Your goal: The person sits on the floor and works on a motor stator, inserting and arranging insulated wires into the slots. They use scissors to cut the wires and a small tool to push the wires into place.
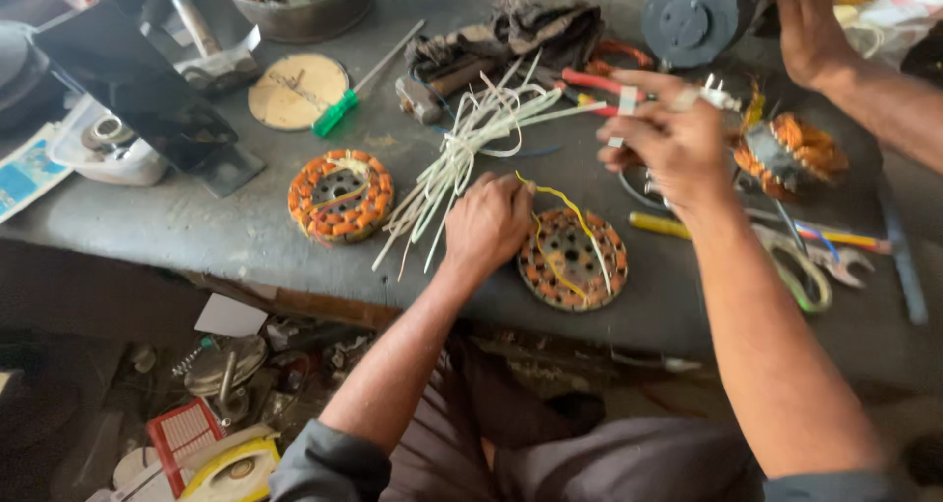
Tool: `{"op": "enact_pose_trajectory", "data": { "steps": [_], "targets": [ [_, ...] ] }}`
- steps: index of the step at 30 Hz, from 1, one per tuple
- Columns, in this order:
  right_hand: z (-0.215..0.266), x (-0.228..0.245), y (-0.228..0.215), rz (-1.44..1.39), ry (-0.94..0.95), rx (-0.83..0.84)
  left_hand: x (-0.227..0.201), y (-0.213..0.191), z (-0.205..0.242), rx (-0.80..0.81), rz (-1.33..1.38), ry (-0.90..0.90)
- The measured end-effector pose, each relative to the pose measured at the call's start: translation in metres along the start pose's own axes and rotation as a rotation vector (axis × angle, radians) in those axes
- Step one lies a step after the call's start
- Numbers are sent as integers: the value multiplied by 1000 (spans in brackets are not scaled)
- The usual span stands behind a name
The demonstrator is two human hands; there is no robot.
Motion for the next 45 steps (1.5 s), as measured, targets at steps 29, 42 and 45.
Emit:
{"op": "enact_pose_trajectory", "data": {
  "steps": [29, 42, 45],
  "targets": [
    [-30, -24, -2, -387, -45, 41, -13, 62, -68, 699, 1277, -323],
    [-23, -30, 24, -351, -42, -19, 3, 53, -61, 603, 1285, -251],
    [-23, -31, 25, -330, -51, -33, 0, 52, -62, 611, 1267, -220]
  ]
}}
Point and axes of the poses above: each hand's wrist, its own z-axis away from the middle knuckle, its own y-axis out of the palm, x = y × z, the point moved 7 cm from there along -z, towards the middle knuckle, and after that the axes turned 9 degrees about z, right-handed, at the moved point
